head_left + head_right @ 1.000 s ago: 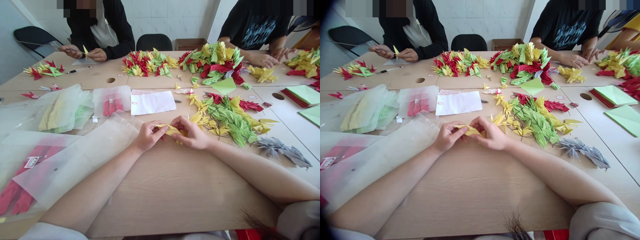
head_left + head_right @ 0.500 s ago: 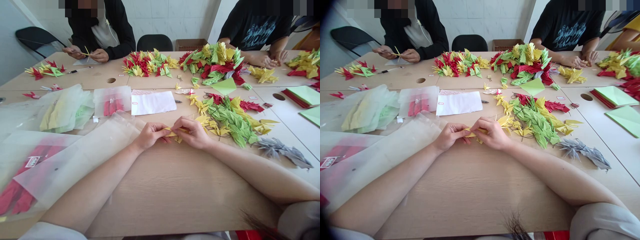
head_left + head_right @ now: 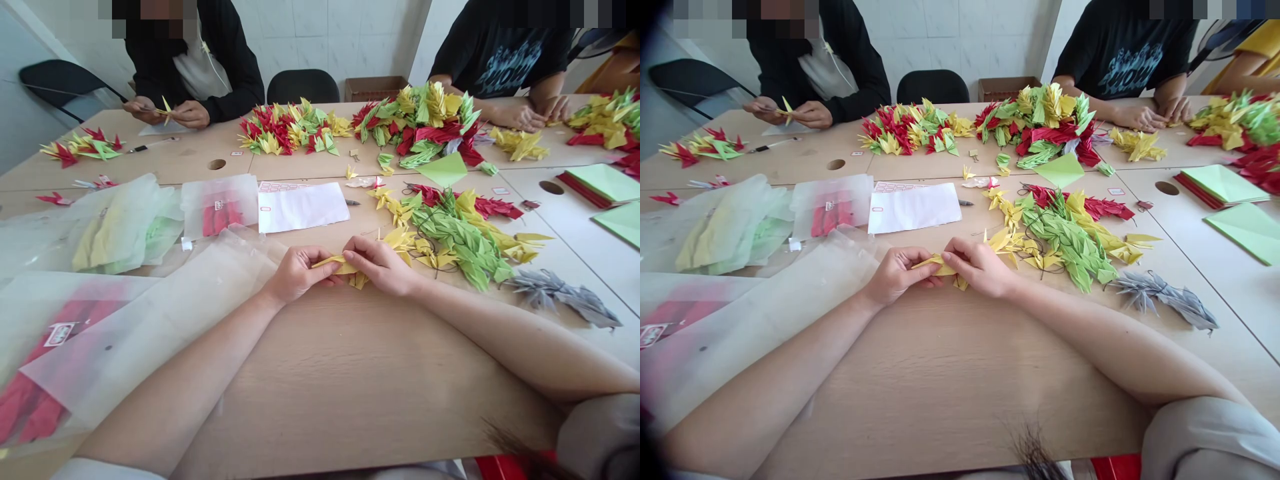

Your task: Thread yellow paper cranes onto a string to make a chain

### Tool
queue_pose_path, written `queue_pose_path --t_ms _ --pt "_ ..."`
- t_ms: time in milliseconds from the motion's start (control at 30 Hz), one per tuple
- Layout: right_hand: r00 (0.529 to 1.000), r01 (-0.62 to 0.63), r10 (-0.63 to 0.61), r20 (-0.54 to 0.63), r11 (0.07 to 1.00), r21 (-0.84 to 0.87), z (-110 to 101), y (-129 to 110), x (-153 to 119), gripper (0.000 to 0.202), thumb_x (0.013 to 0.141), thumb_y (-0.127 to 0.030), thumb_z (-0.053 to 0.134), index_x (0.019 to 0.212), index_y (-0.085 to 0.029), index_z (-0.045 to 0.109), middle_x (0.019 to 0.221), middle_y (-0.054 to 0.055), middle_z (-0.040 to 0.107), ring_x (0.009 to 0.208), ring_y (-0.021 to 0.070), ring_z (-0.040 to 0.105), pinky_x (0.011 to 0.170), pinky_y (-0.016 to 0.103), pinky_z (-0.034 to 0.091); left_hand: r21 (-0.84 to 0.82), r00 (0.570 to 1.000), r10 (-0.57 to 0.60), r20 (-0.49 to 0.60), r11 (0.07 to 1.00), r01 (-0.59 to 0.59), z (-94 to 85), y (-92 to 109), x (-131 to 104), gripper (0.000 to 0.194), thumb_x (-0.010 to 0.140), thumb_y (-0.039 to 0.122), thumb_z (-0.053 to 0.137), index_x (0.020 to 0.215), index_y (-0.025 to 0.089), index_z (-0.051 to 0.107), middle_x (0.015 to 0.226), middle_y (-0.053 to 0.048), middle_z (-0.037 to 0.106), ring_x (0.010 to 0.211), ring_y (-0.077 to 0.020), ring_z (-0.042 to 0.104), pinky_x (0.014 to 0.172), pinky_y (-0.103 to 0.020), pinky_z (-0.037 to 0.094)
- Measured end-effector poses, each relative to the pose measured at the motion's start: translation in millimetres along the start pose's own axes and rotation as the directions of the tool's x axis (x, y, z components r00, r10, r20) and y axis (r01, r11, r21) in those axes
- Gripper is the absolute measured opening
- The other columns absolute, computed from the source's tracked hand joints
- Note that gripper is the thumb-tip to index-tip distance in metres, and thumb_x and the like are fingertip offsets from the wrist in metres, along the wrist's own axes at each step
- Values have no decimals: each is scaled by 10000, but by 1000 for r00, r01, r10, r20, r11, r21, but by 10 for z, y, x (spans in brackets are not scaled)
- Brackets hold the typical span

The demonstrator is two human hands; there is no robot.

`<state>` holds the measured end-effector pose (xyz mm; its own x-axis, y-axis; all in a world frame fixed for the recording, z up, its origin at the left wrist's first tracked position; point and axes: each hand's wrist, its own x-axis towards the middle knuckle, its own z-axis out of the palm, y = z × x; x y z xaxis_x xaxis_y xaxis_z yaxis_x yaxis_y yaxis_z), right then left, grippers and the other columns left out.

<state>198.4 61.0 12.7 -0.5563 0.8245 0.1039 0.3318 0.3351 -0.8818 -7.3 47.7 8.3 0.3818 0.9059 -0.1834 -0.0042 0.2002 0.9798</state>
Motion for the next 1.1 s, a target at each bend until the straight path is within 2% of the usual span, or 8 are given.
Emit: queue_pose_path --t_ms 100,233,400,633,1100 --pt "994 -38 33 104 998 43 -15 28 26 382 979 -504 443 803 -175 522 701 -18 487 630 117 445 586 245 345 11 1000 18 0 1000 -18 10 -8 -3 267 730 353 810 788 111 712 759 -39 744 672 -149 728 617 -201 588" --pt "987 -76 59 151 991 108 -45 32 37 406 987 -523 404 777 -183 476 720 -24 444 637 114 415 591 242 337 9 999 31 44 999 -31 1 -38 7 234 741 328 804 786 115 721 750 -33 746 685 -147 733 642 -193 591" --pt "973 -48 30 230 996 71 -60 13 44 329 1000 -453 412 845 -177 502 760 -16 463 690 120 433 630 244 337 3 997 19 70 1000 -19 -16 -63 -1 222 741 320 806 810 121 734 767 -32 749 686 -154 741 625 -184 589" --pt "969 7 -14 246 1000 26 -74 16 47 298 1014 -415 397 864 -175 489 770 -15 459 693 118 432 645 245 343 -9 996 -34 78 999 35 -23 -28 -7 247 761 341 789 861 118 754 843 -60 761 716 -173 750 639 -197 598" --pt "970 51 -30 242 996 -79 -39 15 20 247 1020 -358 367 882 -186 479 745 -20 485 648 111 444 622 236 360 29 994 -44 101 999 41 -50 -28 -8 236 773 339 767 829 111 739 802 -56 747 692 -175 744 612 -200 591"
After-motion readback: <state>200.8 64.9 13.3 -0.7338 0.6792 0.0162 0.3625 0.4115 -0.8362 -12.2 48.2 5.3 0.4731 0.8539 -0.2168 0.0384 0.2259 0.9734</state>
